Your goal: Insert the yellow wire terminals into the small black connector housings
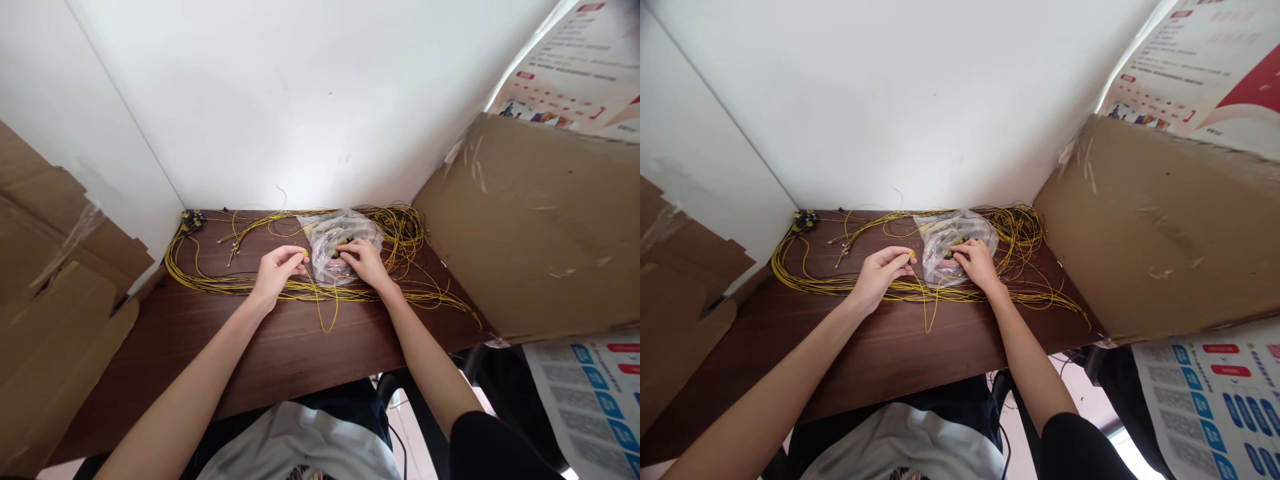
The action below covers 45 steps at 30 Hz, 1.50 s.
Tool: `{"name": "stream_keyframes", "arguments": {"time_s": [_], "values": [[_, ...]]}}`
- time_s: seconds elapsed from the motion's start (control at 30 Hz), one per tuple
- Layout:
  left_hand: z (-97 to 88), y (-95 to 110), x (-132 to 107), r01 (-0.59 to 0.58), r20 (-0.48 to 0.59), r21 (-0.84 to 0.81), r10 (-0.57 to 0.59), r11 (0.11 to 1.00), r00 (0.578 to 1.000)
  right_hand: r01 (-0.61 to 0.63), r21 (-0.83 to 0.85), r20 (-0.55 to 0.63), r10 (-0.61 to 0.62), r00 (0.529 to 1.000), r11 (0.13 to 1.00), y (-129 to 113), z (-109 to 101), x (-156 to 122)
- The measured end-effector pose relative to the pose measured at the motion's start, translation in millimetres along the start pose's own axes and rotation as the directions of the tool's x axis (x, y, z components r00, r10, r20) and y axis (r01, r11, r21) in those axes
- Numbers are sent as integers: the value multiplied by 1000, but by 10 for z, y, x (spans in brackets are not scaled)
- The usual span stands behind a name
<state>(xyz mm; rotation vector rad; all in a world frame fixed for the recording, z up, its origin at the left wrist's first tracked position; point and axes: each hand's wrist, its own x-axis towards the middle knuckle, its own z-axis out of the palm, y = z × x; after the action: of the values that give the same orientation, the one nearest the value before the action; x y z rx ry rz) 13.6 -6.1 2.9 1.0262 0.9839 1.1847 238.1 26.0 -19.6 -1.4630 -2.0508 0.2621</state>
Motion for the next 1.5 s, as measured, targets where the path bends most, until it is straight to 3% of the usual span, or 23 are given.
{"name": "stream_keyframes", "arguments": {"time_s": [0.43, 0.57, 0.7, 0.9, 1.13, 1.27, 1.5], "values": [[13, 11, 11, 3, 1, 38, -3, 999, 1000, -33, 0, -54, 33, 998, 999, -25, 33, 4], [31, 5, 17, -6, -1, 53, 6, 999, 1000, -63, 41, -212, 70, 975, 997, -97, -21, 0], [49, -31, 32, -32, -22, 74, 33, 997, 999, -44, 220, -375, 126, 918, 975, -268, -53, -18], [56, -80, 46, -76, 4, 82, 76, 994, 997, -28, 579, -155, 144, 977, 815, -545, 173, -63], [54, -82, 31, -70, 7, 92, 70, 993, 998, -114, 780, -22, 209, 978, 616, -668, 279, -106], [49, -98, 28, -84, 20, 103, 83, 991, 996, -107, 780, -30, 208, 978, 617, -668, 277, -124], [26, -135, 29, -110, 49, 134, 104, 985, 993, -27, 650, -104, 125, 987, 760, -631, 287, -140]]}}
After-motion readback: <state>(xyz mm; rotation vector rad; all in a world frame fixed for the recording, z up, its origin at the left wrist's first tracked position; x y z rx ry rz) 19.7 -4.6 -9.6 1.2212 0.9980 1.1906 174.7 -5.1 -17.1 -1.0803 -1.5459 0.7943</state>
